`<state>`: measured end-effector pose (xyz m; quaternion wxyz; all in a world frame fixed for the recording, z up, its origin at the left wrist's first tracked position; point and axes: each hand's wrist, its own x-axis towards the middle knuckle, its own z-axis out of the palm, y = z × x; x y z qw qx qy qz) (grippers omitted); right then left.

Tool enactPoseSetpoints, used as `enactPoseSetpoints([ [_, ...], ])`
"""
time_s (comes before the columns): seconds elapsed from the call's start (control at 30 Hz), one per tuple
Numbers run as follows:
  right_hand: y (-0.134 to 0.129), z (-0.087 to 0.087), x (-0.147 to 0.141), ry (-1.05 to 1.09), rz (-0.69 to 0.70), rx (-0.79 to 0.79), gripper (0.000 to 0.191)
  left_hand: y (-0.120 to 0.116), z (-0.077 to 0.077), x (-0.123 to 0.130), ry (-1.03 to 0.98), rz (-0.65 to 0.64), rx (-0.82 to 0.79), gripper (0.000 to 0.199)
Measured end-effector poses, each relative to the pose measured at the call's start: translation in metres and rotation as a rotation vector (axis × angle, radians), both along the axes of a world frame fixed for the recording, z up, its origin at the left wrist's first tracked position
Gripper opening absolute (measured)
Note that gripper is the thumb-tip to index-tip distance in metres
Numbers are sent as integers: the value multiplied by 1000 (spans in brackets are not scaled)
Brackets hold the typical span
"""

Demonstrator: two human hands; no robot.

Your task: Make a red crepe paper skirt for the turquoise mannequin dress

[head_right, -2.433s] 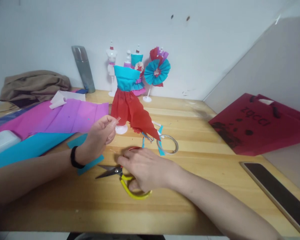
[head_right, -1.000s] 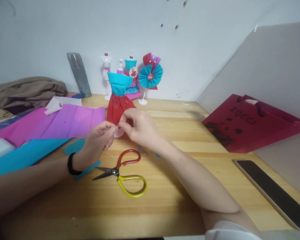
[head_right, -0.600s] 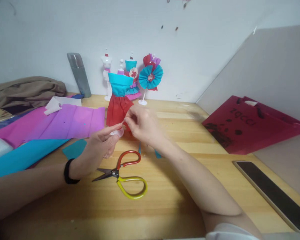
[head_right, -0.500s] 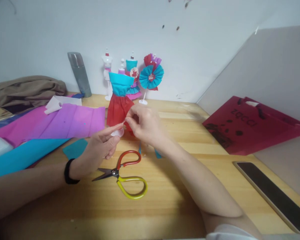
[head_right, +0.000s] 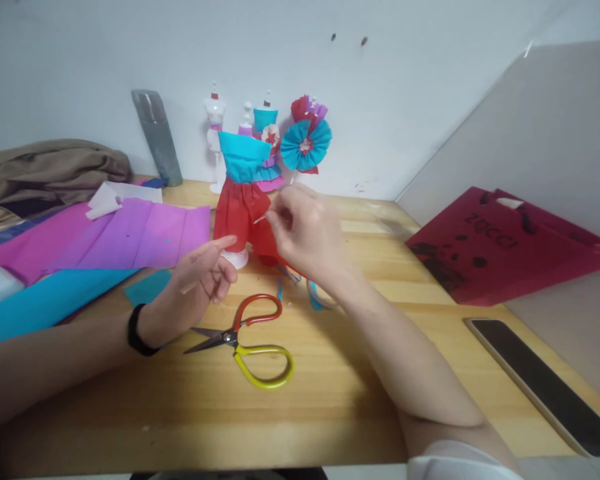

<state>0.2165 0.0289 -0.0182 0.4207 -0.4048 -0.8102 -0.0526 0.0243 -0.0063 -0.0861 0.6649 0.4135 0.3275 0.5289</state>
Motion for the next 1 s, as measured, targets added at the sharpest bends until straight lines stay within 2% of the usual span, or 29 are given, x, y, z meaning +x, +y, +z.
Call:
enactPoseSetpoints([
  [0.07,1,7,8,-28,62,-82,17,4,-7,1,13,37,-74,52],
  [0.2,0,19,18,-104,308,-313,16,11,-21,5,36,61,-231,29],
  [0.27,-2,22,19,-137,374,-374,15,13,-23,8,-24,62,-273,18],
  [0.37,-2,23,17,-167,396,-418,17,15,-18,11,-114,77,-328,11],
  [0.5,3,13,14,-144,376,-331,18,20,-11,16,-179,103,-394,10],
  [0.73,19,-17,-3,-233,283,-6,25,25,-13,21,-230,40,-340,9],
  [0.87,22,-27,-10,-286,173,68,32,30,-15,21,-237,38,-344,9],
  [1.0,27,-32,-8,-338,95,130,32,36,-20,20,-194,-38,-304,17],
])
